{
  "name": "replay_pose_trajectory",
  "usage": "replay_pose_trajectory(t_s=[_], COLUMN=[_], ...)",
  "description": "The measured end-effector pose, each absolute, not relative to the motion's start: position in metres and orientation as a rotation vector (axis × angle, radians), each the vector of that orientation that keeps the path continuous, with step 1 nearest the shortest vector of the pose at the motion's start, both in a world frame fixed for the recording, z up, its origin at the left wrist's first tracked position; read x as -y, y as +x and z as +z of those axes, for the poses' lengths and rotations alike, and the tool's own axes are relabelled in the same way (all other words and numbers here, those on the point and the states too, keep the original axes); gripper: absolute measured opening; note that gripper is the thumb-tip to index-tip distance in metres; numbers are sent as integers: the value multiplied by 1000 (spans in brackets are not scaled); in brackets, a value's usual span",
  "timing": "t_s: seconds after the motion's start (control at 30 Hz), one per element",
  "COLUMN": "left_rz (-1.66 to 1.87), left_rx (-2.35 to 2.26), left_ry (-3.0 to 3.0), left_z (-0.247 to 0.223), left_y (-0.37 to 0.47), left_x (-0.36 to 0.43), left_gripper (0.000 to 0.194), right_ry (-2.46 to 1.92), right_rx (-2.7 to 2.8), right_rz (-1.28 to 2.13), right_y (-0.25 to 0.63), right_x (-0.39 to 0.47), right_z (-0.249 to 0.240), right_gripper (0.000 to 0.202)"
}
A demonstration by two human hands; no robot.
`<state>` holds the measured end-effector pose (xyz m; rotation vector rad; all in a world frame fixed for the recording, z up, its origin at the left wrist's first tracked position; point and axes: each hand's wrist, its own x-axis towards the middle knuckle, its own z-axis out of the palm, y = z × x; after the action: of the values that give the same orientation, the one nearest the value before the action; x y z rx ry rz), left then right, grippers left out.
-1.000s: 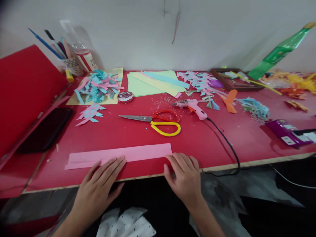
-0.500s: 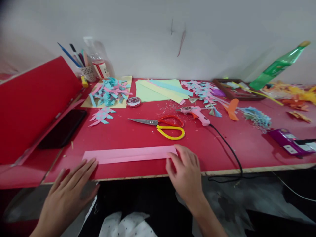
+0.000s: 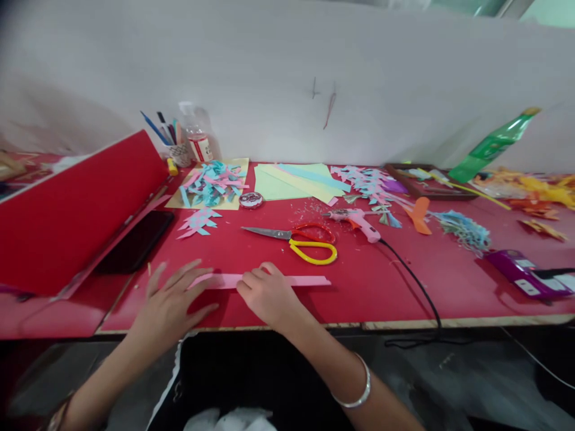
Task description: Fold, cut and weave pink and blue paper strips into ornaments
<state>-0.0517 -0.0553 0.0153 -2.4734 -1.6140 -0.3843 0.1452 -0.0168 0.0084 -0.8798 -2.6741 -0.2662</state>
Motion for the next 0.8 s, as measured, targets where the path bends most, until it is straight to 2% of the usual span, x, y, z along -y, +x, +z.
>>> replay_pose_trajectory(t_s=[0.13, 0.47, 0.8], left_rz=[-256, 32, 249], left_rx=[1474, 1362, 1325], left_ry=[-2668, -3049, -2875], left_z=[27, 56, 60], left_y=[-32, -35, -58], left_x=[39, 16, 10], left_gripper=[17, 27, 22], right_ry=[-857, -746, -924], right_rx=[2580, 2583, 2553], right_rz=[-272, -54, 34], right_y=[144, 159, 207], right_x=[15, -2, -6], right_z=[24, 39, 40], right_gripper=[15, 12, 14])
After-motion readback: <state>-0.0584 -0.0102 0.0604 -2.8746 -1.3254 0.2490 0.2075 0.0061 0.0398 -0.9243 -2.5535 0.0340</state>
